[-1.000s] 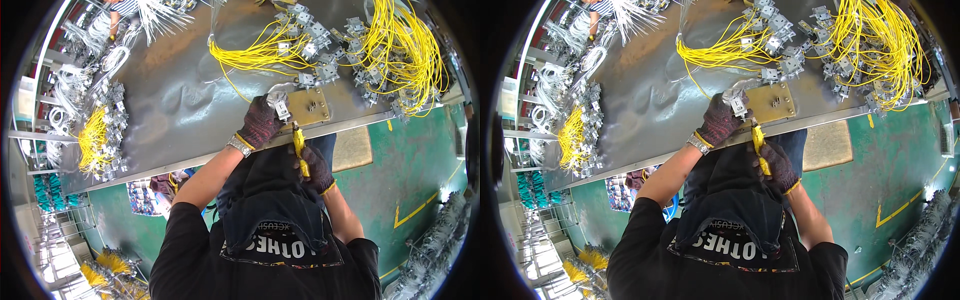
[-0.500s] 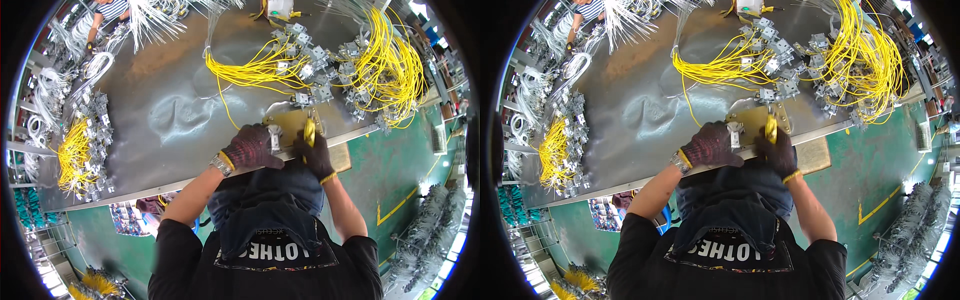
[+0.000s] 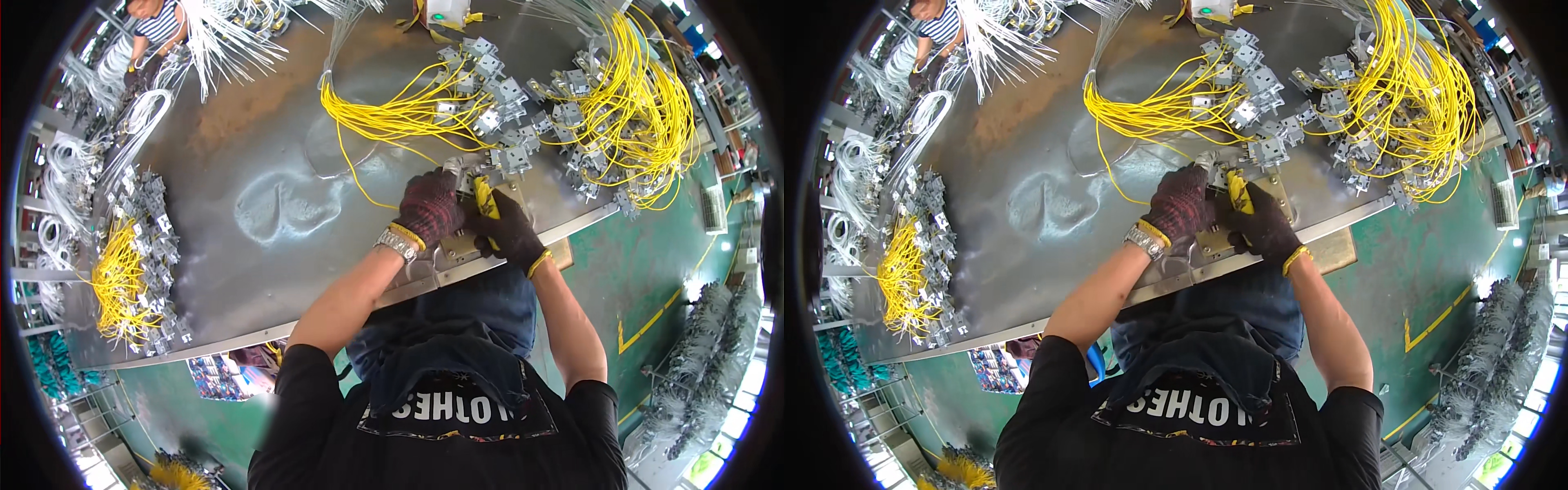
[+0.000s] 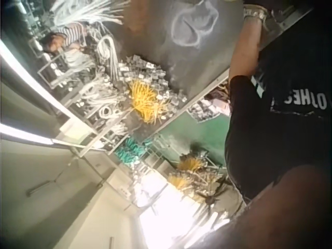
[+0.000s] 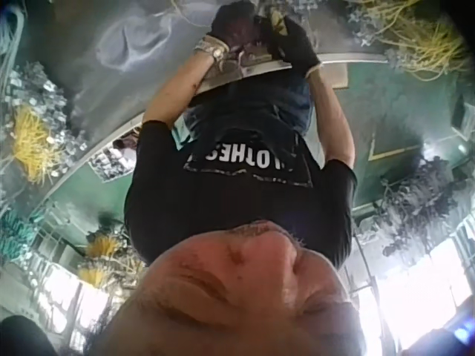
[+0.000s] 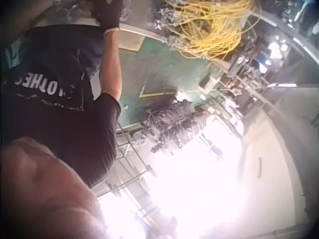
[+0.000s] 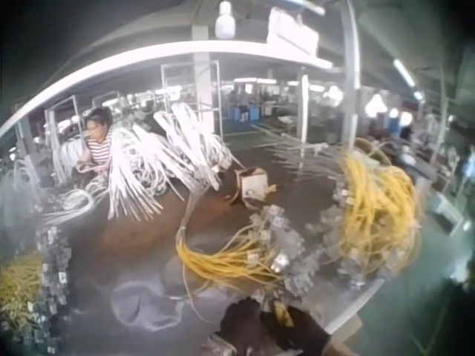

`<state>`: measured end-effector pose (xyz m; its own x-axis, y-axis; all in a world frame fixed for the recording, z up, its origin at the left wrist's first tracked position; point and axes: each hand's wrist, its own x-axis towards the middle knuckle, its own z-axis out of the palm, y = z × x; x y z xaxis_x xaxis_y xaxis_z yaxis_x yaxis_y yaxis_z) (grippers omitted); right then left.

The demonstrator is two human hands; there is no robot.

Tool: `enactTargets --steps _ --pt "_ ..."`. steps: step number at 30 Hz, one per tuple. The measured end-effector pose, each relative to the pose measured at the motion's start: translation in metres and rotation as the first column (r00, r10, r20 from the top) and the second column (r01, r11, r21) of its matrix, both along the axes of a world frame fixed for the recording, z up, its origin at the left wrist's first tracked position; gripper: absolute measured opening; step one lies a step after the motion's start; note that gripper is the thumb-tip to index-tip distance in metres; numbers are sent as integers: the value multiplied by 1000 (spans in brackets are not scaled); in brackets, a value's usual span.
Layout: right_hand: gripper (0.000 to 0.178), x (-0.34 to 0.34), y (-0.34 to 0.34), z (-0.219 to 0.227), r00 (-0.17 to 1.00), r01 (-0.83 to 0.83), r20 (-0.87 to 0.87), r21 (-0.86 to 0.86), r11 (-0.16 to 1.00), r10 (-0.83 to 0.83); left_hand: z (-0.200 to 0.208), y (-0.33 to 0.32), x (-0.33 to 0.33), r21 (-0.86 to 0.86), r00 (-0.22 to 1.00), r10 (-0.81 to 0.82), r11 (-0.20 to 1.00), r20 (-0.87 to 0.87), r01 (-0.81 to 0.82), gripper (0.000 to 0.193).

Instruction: The recorder is assembling small electronic components with yellow wires using a hand tool at a metal workbench.

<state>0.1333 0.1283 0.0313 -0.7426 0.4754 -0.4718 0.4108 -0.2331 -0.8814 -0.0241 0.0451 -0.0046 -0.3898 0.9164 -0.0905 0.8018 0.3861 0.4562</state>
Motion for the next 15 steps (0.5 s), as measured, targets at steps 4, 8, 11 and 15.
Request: enactTargets --steps 4,8,11,15 --pt "26 4 -16 -17 981 130 -137 -61 990 -137 -11 -17 -4 157 996 -67 986 61 57 77" --pt "31 4 -33 -33 902 353 -298 93 931 -312 6 -37 5 161 985 -171 971 -34 174 77" --pt "29 19 -36 -31 923 338 -277 257 906 -266 14 -51 12 80 965 -213 971 -153 227 78" --pt "31 28 -29 -27 993 93 -109 577 811 -36 20 -63 20 -29 940 -262 965 -218 262 76"
